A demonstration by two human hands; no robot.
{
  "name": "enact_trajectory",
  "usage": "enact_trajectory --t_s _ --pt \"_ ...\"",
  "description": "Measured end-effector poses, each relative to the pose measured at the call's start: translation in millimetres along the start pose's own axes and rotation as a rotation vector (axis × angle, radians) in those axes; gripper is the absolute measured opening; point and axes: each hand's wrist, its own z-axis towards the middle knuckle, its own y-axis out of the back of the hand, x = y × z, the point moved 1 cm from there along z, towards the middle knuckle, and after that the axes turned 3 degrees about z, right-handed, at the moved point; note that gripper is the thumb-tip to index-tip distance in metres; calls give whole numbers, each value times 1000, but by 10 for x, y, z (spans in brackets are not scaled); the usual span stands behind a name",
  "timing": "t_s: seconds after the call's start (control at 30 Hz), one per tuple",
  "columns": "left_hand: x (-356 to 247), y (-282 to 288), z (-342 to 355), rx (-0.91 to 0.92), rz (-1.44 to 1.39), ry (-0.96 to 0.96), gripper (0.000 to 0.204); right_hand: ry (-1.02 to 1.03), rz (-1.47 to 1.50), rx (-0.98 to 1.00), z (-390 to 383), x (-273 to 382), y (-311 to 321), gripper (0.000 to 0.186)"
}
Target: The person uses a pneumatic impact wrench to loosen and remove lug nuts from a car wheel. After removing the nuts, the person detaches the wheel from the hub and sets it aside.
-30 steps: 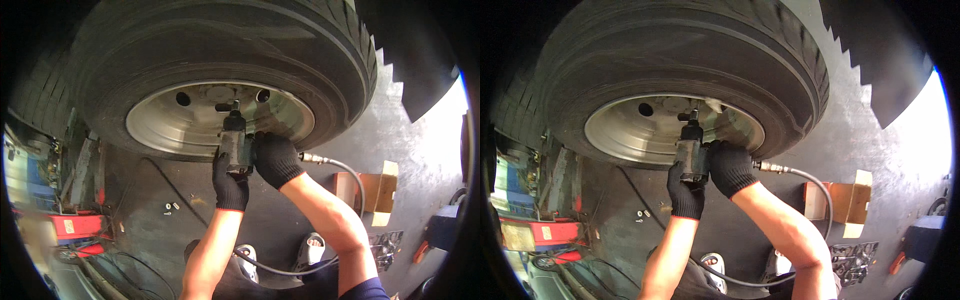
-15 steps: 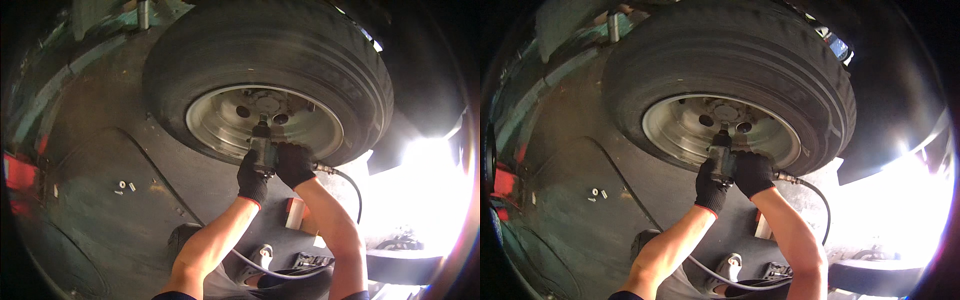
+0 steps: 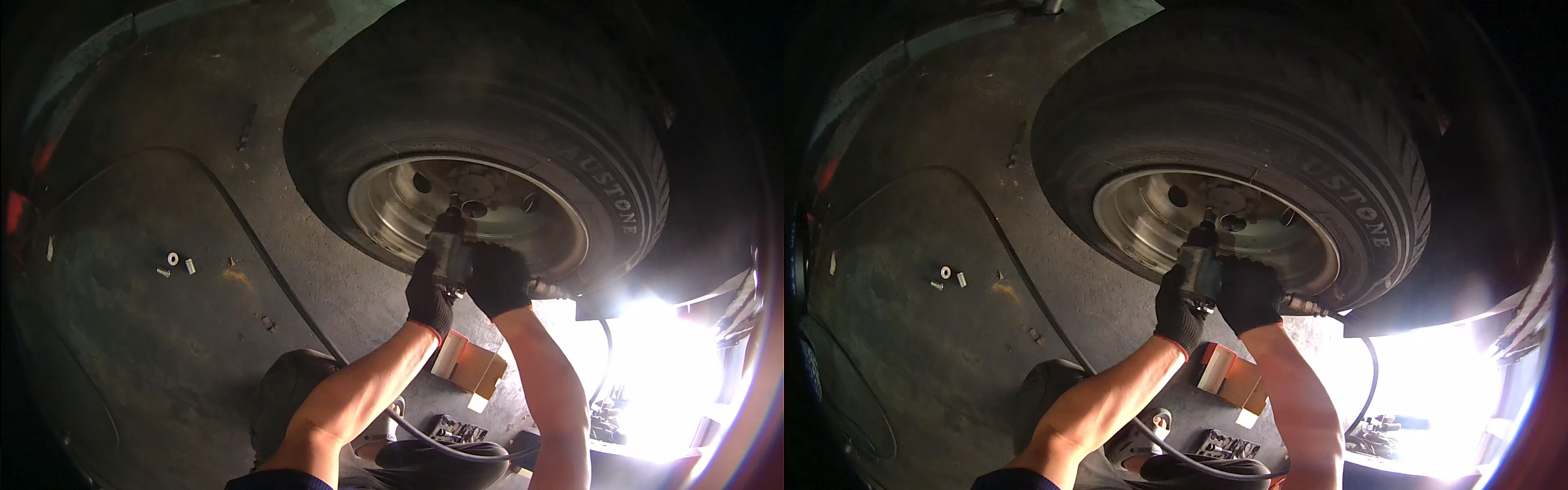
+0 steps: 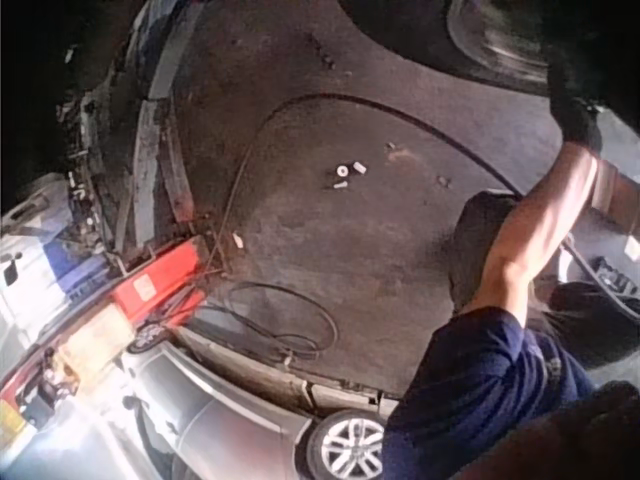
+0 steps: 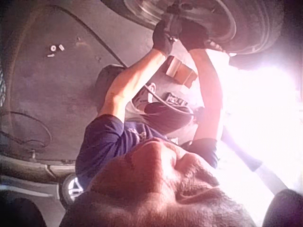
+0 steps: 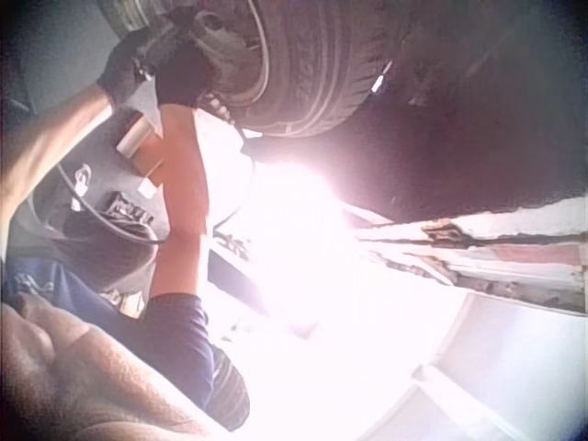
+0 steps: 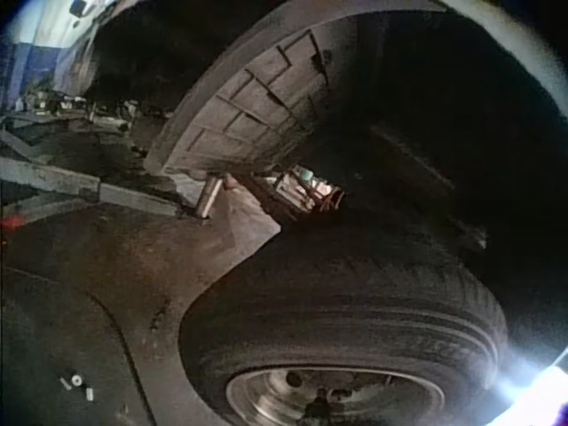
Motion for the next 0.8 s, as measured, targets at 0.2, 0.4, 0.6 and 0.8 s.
enact_trajectory --t_s 0.2,0.4,0.6,0.8 --pt "-11 2 7 -38 30 -3 45 -18 -18 29 -9 21 28 24" --pt "53 69 29 -28 -5 14 48 -8 -2 23 -19 -21 -56 25" --pt "82 218 73 -103 143 -44 40 -124 124 85 -95 -39 -223 53" --pt "26 196 76 -56 222 -28 37 -72 213 -89 -122 -77 -337 67"
